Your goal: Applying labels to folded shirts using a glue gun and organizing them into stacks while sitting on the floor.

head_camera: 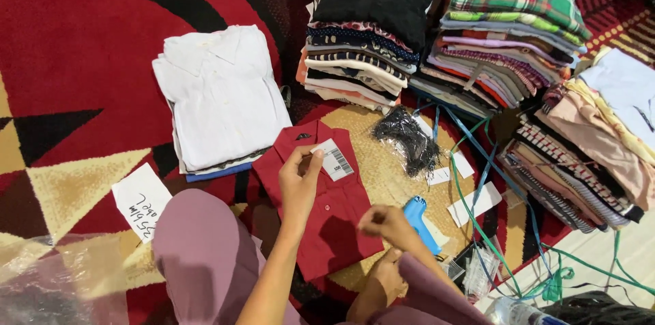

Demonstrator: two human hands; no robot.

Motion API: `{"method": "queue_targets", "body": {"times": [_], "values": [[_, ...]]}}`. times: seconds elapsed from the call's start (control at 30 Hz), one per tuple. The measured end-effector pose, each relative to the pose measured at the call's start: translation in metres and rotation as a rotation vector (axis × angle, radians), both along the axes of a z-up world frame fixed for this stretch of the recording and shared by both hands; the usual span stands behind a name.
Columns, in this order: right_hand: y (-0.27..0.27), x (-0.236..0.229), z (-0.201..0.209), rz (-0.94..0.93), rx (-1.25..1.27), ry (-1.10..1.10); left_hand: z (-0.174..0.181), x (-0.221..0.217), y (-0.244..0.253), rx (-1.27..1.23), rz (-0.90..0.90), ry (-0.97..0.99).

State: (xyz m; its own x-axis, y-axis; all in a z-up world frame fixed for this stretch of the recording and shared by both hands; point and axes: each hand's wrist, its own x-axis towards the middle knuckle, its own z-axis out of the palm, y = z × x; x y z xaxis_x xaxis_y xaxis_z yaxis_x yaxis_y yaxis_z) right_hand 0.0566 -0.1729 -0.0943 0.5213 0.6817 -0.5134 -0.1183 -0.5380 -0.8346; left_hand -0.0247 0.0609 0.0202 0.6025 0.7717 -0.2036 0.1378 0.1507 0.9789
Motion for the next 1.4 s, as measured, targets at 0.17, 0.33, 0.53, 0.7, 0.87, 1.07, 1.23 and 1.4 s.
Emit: {"method": "queue_targets", "body": {"times": [0.17,0.33,0.53,0.7,0.87,1.07,1.23,1.4], "values": [[0.012,0.03,0.094,-0.46,0.254,-0.032,0.002,0.001,-0.009,-0.014,-0.021,-0.014],[0.049,0.02,0.193,-0.468,0.475,-0.208,0.01,0.003,-0.031,-0.014,-0.06,-0.029],[0.073,0.005,0.164,-0.37,0.728,-0.546,0.025,0.003,-0.049,-0.01,-0.12,-0.029],[0.07,0.004,0.171,-0.38,0.729,-0.818,0.042,0.0,-0.057,-0.009,-0.136,-0.085],[0.069,0.004,0.178,-0.379,0.775,-0.851,0.043,-0.001,-0.063,0.063,-0.129,-0.124],[0.066,0.003,0.176,-0.329,0.794,-0.917,0.047,-0.005,-0.066,0.23,-0.132,-0.166],[0.067,0.003,0.181,-0.273,0.794,-0.979,0.053,-0.006,-0.067,0.432,-0.139,-0.203],[0.066,0.001,0.184,-0.284,0.827,-0.946,0.048,-0.008,-0.072,0.388,-0.111,-0.214]]}}
